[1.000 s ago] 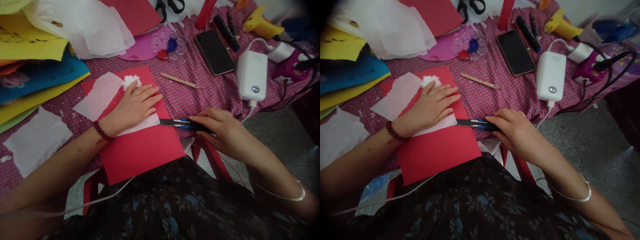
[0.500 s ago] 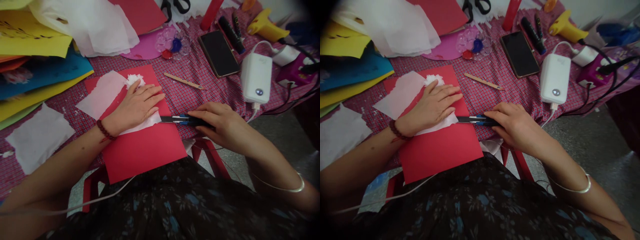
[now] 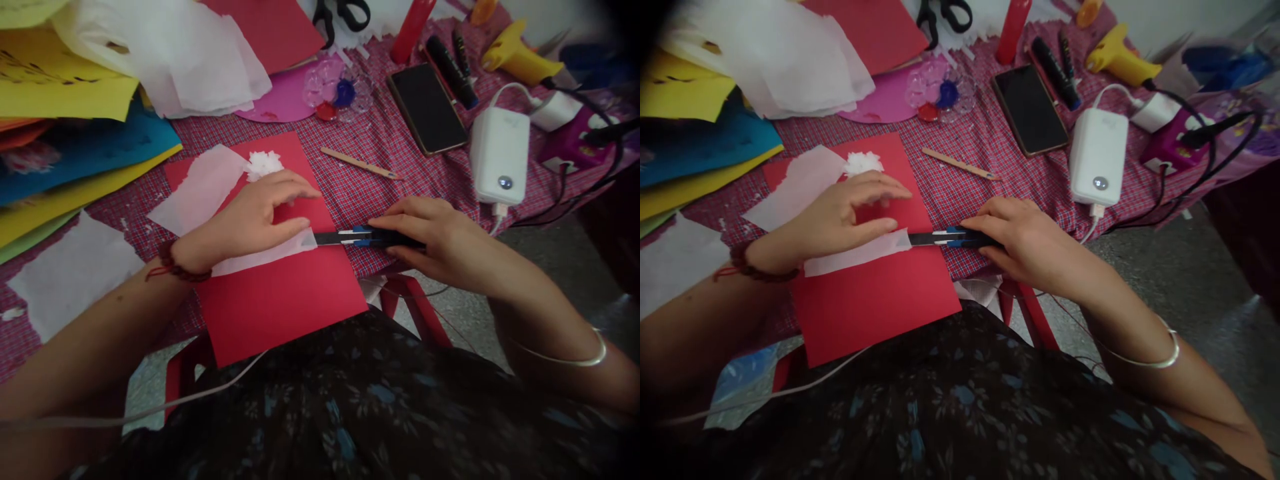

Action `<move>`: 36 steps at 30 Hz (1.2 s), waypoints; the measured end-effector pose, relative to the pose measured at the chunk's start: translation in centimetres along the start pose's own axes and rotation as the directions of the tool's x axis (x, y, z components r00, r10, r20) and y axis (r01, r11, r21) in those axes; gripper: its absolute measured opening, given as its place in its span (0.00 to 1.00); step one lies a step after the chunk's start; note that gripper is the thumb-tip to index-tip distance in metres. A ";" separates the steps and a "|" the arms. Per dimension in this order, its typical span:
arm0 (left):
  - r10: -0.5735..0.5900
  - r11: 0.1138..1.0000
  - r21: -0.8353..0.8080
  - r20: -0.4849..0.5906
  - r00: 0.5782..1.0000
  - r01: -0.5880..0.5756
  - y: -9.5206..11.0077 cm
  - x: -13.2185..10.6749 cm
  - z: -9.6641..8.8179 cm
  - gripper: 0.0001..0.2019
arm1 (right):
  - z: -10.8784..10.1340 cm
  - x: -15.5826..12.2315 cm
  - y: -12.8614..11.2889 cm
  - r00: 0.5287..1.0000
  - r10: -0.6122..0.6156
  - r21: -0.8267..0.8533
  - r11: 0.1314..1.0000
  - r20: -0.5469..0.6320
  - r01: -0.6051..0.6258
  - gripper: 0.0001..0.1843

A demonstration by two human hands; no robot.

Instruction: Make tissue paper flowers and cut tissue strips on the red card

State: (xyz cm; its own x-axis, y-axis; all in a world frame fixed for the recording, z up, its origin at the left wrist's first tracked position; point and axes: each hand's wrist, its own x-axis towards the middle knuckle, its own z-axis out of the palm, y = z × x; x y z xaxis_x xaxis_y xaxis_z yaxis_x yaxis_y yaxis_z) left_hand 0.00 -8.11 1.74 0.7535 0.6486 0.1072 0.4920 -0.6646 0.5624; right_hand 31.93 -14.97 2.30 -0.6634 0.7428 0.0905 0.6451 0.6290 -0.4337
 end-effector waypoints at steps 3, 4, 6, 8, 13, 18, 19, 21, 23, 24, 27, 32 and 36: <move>0.017 0.998 -0.057 0.171 0.985 -0.007 0.4 0.1 -0.9 0.26 | -0.1 -0.1 0.0 1.000 0.000 -0.002 1.000 -0.003 0.000 0.21; 0.025 0.998 -0.063 0.225 0.974 -0.011 0.6 0.1 -0.9 0.27 | -0.1 -0.2 0.0 1.000 0.002 0.001 1.000 -0.003 -0.002 0.21; 0.036 0.998 -0.059 0.290 0.956 -0.019 0.8 0.1 -0.8 0.29 | 0.0 -0.2 -0.1 1.000 0.007 0.009 1.000 -0.004 -0.007 0.21; 0.033 0.999 -0.034 0.304 0.952 -0.024 1.1 0.1 -0.4 0.29 | 0.0 -0.2 -0.2 1.000 0.013 0.015 1.000 0.004 -0.013 0.21; 0.014 0.998 0.055 0.183 0.983 -0.024 1.4 -0.6 0.7 0.22 | -0.1 -0.2 -0.7 1.000 0.020 0.003 1.000 0.016 -0.020 0.20; 0.065 0.995 0.069 0.006 0.998 -0.066 1.6 -1.7 1.5 0.06 | 0.0 -0.4 -0.7 0.999 0.031 -0.030 0.999 0.009 -0.031 0.20; 0.075 0.995 0.072 -0.010 0.997 -0.074 1.7 -1.9 1.6 0.06 | 0.1 -0.5 -0.7 0.999 0.035 -0.032 0.999 0.010 -0.034 0.20; 0.094 0.992 0.093 -0.035 0.995 -0.090 1.8 -2.2 1.7 0.05 | 0.1 -0.6 -0.7 0.999 0.041 -0.029 0.999 0.013 -0.041 0.20; 0.126 0.985 0.129 -0.060 0.990 -0.117 2.0 -2.5 1.9 0.06 | 0.1 -0.7 -0.8 0.999 0.049 -0.029 0.998 0.014 -0.049 0.20; 0.141 0.981 0.148 -0.077 0.987 -0.129 2.1 -2.7 1.9 0.06 | 0.2 -0.7 -0.8 0.999 0.052 -0.032 0.998 0.012 -0.051 0.20; 0.182 0.963 0.225 -0.130 0.975 -0.149 2.7 -3.7 2.0 0.07 | 0.3 -0.9 -0.6 0.999 0.046 -0.046 0.998 -0.005 -0.047 0.19; 0.228 0.916 0.366 -0.133 0.965 -0.166 4.0 -5.6 2.4 0.06 | 0.2 -1.1 -0.4 0.999 0.034 -0.029 0.999 -0.024 -0.035 0.19; 0.264 0.886 0.425 -0.140 0.954 -0.183 4.9 -5.9 2.7 0.05 | -0.1 -0.6 -0.7 0.999 0.036 -0.035 0.999 -0.036 -0.037 0.20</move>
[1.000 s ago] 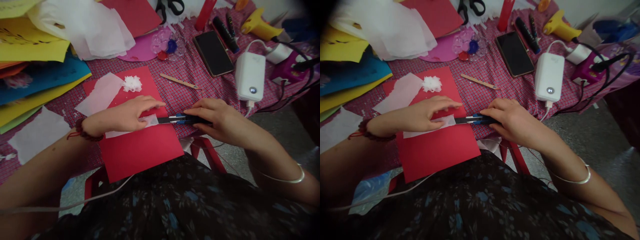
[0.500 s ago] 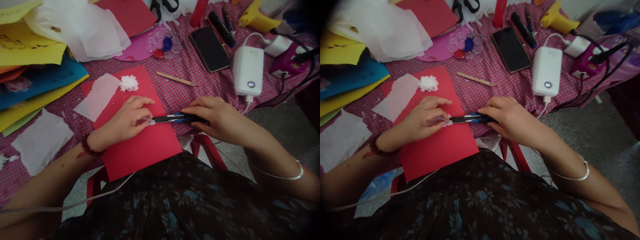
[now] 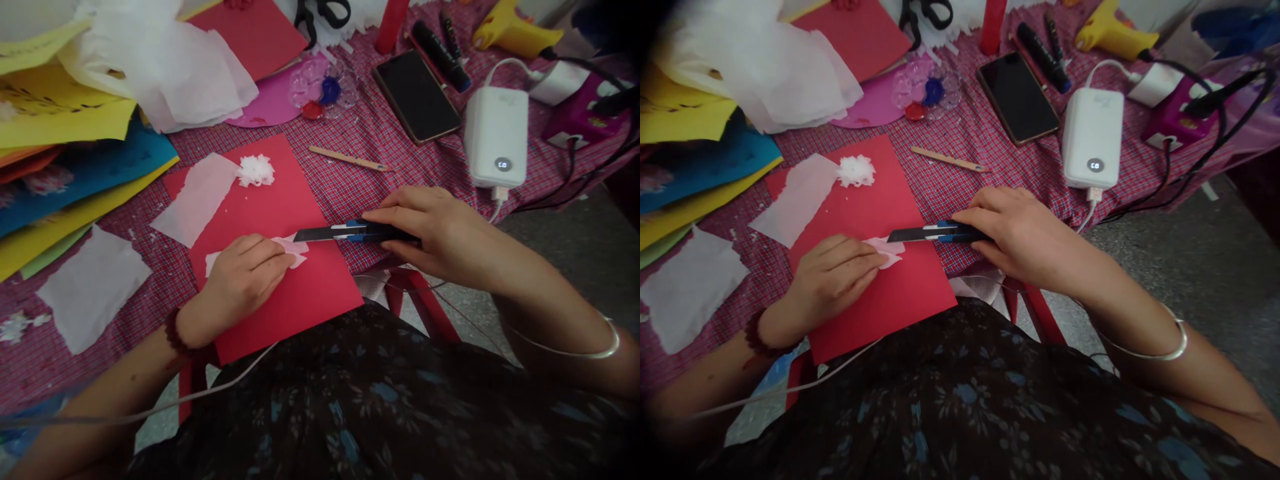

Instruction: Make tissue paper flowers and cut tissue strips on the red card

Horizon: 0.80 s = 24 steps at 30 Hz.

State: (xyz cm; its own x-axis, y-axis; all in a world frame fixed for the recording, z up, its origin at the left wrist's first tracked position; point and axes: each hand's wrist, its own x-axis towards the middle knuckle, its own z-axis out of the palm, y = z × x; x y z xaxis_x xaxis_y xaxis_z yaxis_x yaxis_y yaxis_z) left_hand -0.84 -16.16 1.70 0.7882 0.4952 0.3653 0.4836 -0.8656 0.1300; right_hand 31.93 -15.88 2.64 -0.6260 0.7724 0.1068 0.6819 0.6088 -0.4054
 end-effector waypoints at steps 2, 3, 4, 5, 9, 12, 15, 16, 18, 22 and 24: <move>0.002 1.000 0.024 -0.008 1.000 -0.002 0.3 0.2 0.0 0.05 | 0.0 0.5 -0.4 1.000 -0.014 -0.023 1.000 0.009 0.014 0.19; 0.004 0.999 0.036 -0.008 1.000 -0.003 0.3 0.2 0.0 0.05 | 0.1 0.7 -0.6 1.000 -0.020 -0.040 0.999 0.018 0.021 0.18; 0.006 0.999 0.050 -0.007 1.000 -0.005 0.4 0.3 0.0 0.06 | 0.2 1.0 -0.8 0.999 -0.025 -0.060 0.998 0.026 0.027 0.18; 0.006 0.998 0.062 -0.006 1.000 -0.005 0.4 0.3 0.1 0.06 | 0.3 1.3 -1.1 0.999 -0.029 -0.079 0.996 0.034 0.032 0.18; -0.078 0.997 -0.004 0.015 0.997 0.078 0.3 0.7 0.2 0.08 | 0.5 2.2 -1.7 0.998 -0.052 -0.110 0.992 0.046 0.057 0.17; -0.215 0.959 -0.174 0.064 0.975 0.223 -0.1 1.5 0.1 0.07 | 0.7 2.5 -1.7 0.995 -0.079 -0.089 0.992 0.067 0.084 0.17; -0.345 0.871 -0.314 0.156 0.926 0.378 -0.9 2.4 0.0 0.05 | 0.9 2.7 -1.6 0.991 -0.103 -0.063 0.992 0.090 0.109 0.18; -0.380 0.842 -0.341 0.178 0.908 0.419 -1.2 2.6 0.0 0.05 | 1.0 2.8 -1.5 0.990 -0.109 -0.053 0.992 0.095 0.114 0.19; -0.407 0.821 -0.351 0.192 0.893 0.450 -2.1 2.9 0.1 0.07 | 1.1 2.8 -1.3 0.988 -0.118 -0.025 0.992 0.101 0.121 0.19; -0.284 0.919 -0.226 0.190 0.940 0.323 -3.8 3.5 0.5 0.16 | 1.4 2.7 -0.9 0.985 -0.131 0.016 0.991 0.115 0.130 0.20; -0.210 0.953 -0.172 0.221 0.952 0.250 -4.4 3.9 1.0 0.21 | 1.5 2.6 -0.8 0.984 -0.130 0.023 0.991 0.118 0.128 0.20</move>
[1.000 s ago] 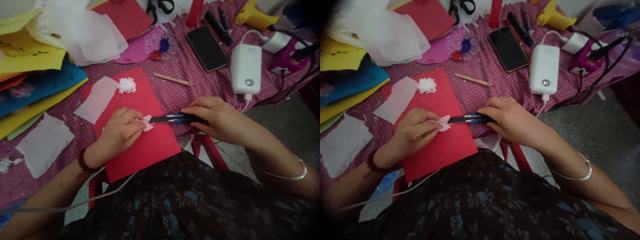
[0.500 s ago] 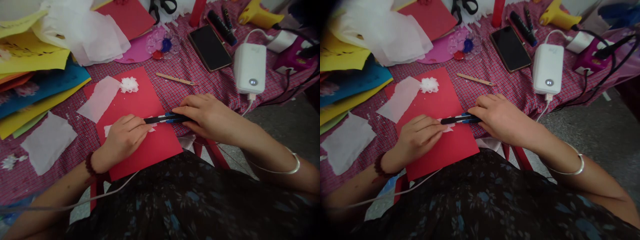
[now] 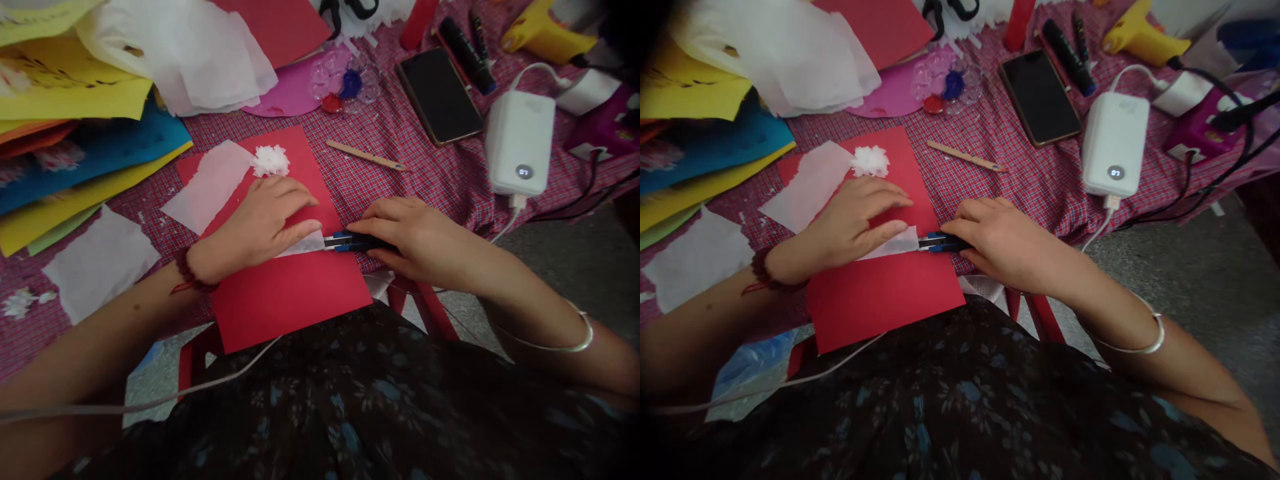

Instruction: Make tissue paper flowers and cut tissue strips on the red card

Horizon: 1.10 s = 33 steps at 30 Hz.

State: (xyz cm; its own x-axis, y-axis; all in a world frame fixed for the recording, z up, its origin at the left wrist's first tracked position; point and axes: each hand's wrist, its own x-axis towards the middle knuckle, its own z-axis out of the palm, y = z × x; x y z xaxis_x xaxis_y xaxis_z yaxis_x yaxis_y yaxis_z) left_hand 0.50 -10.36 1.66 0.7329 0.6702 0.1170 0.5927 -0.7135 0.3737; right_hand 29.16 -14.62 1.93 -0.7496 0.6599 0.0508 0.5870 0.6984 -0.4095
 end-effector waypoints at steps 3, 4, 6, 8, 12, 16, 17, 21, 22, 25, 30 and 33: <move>0.054 0.997 0.053 0.090 0.994 -0.058 -0.4 1.0 0.7 0.24 | 0.1 -0.1 0.0 1.000 0.002 0.006 1.000 0.002 -0.002 0.20; 0.061 0.996 0.065 0.116 0.991 -0.069 -0.5 1.3 1.0 0.25 | 0.1 -0.1 0.0 1.000 0.003 0.005 1.000 0.004 -0.003 0.20; 0.073 0.994 0.075 0.151 0.986 -0.085 -0.9 1.8 1.6 0.25 | 0.1 0.0 -0.1 1.000 0.002 0.003 1.000 0.002 -0.002 0.20; 0.082 0.993 0.068 0.157 0.984 -0.093 -1.3 2.1 2.2 0.27 | 0.1 0.0 -0.3 1.000 0.003 0.010 1.000 0.007 -0.003 0.20; 0.069 0.996 0.040 0.132 0.989 -0.075 -1.4 2.1 2.6 0.28 | 0.4 -0.4 -1.0 1.000 0.015 0.002 1.000 -0.004 -0.015 0.18; 0.021 1.000 0.006 0.129 0.991 -0.022 -0.8 2.0 2.3 0.30 | 1.0 -1.7 -2.1 0.998 0.037 -0.029 0.999 -0.058 -0.039 0.18; 0.017 1.000 0.002 0.132 0.991 -0.018 -0.8 2.0 2.3 0.30 | 1.2 -2.1 -2.3 0.997 0.046 -0.030 0.998 -0.065 -0.048 0.19; 0.054 0.999 0.003 0.132 0.990 -0.054 -1.2 2.1 2.6 0.33 | 1.6 -3.0 -2.7 0.993 0.078 -0.025 0.996 -0.092 -0.080 0.19; 0.069 0.998 0.001 0.125 0.990 -0.070 -1.5 2.0 2.6 0.34 | 1.7 -3.1 -2.7 0.992 0.078 -0.024 0.996 -0.095 -0.081 0.19; 0.111 0.994 -0.037 0.122 0.986 -0.107 -2.3 1.9 2.0 0.36 | 1.6 -2.9 -2.5 0.994 0.068 -0.017 0.997 -0.087 -0.070 0.20; 0.160 0.987 -0.040 0.120 0.980 -0.156 -3.7 0.8 0.9 0.37 | 1.4 -2.8 -2.3 0.994 0.080 0.011 0.997 -0.081 -0.079 0.20; 0.174 0.983 0.036 0.114 0.978 -0.179 -4.2 0.2 1.4 0.35 | 1.4 -2.7 -2.2 0.994 0.070 0.016 0.997 -0.085 -0.069 0.20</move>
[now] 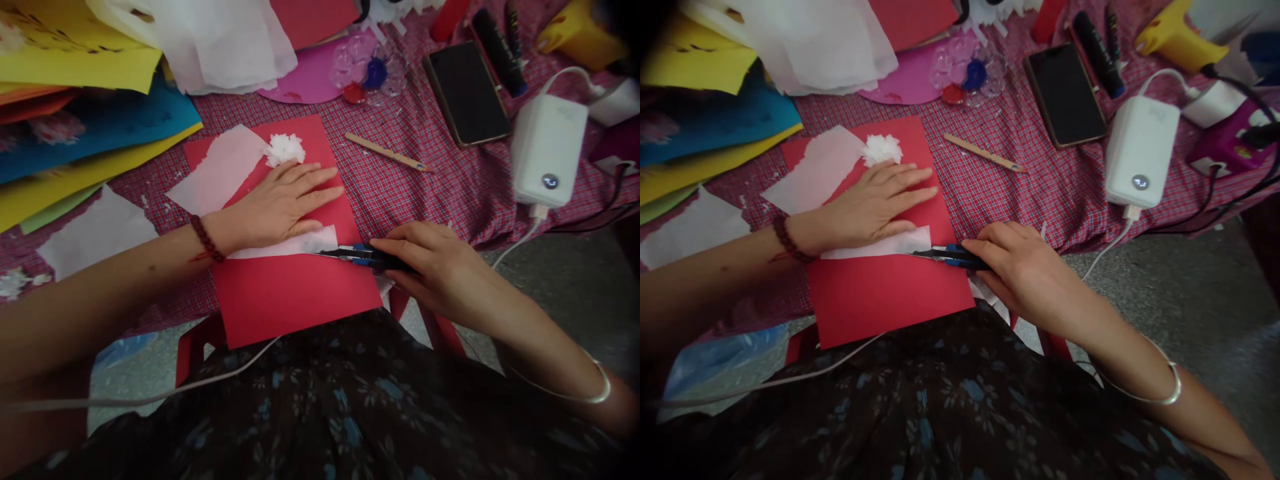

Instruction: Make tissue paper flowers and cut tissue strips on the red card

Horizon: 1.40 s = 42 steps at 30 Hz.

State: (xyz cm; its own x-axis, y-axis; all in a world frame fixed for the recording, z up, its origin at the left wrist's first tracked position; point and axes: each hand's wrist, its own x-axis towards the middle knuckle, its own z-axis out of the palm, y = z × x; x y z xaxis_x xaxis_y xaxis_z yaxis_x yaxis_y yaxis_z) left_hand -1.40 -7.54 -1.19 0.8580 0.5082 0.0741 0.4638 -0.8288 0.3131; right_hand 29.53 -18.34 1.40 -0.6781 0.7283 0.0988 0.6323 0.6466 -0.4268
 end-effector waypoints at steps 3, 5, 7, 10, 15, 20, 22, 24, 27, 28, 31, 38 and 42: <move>0.001 0.998 0.063 -0.030 1.000 0.001 0.1 -0.2 0.8 0.33 | 0.0 0.3 0.1 1.000 -0.007 -0.013 1.000 -0.003 0.007 0.20; 0.001 0.995 0.098 -0.061 0.998 0.005 0.3 -0.2 1.1 0.33 | 0.0 0.7 0.1 1.000 -0.019 -0.025 0.999 -0.003 0.019 0.20; 0.005 0.992 0.129 -0.082 0.997 0.005 0.5 -0.3 1.1 0.33 | 0.0 1.2 0.2 0.999 -0.036 -0.035 0.999 0.005 0.036 0.20; 0.010 0.986 0.164 -0.092 0.996 0.006 0.8 -0.3 1.0 0.34 | 0.0 1.9 0.4 0.998 -0.061 -0.040 0.997 0.013 0.062 0.20; -0.002 0.987 0.163 -0.086 0.996 0.016 0.9 -0.4 0.9 0.34 | 0.2 3.0 0.3 0.998 -0.059 -0.016 0.998 0.025 0.059 0.21; 0.010 0.990 0.139 -0.100 0.995 0.004 1.0 -0.3 0.9 0.31 | 0.5 2.9 -0.5 0.998 -0.053 0.012 0.999 0.038 0.053 0.20; 0.034 0.987 0.160 -0.097 0.995 -0.018 1.0 -0.3 0.9 0.30 | 0.7 2.4 -1.0 0.998 -0.057 0.007 0.998 0.030 0.056 0.20; 0.055 0.982 0.185 -0.093 0.994 -0.037 1.1 -0.3 0.8 0.29 | 0.9 1.6 -1.5 0.998 -0.060 0.002 0.998 0.020 0.060 0.21; 0.065 0.978 0.203 -0.068 0.996 -0.050 1.5 -0.3 0.6 0.27 | 1.1 0.5 -2.1 0.999 -0.048 -0.010 0.999 0.005 0.048 0.21; 0.064 0.978 0.202 -0.061 0.996 -0.050 1.7 -0.3 0.5 0.27 | 1.2 0.3 -2.1 0.999 -0.041 -0.016 0.999 -0.001 0.041 0.21; 0.043 0.980 0.195 -0.043 0.998 -0.033 1.9 -0.3 0.3 0.27 | 1.4 0.1 -2.2 0.999 -0.037 -0.026 0.999 -0.013 0.036 0.20; -0.056 0.995 0.081 -0.070 0.996 0.061 -0.1 -0.6 0.6 0.32 | 1.4 0.4 -1.8 0.998 -0.051 -0.018 0.999 -0.026 0.051 0.20; 0.012 0.999 0.051 -0.056 0.998 -0.009 -1.1 -0.9 0.9 0.32 | 1.2 0.5 -1.8 0.999 -0.037 -0.003 0.999 -0.006 0.037 0.20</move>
State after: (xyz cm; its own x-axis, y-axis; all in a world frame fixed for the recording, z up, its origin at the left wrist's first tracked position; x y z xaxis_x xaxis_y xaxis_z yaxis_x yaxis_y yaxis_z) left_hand -2.47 -7.27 -2.41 0.8497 0.5108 0.1304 0.4669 -0.8440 0.2637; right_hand 27.57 -19.40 1.16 -0.6988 0.7051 0.1203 0.6078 0.6740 -0.4200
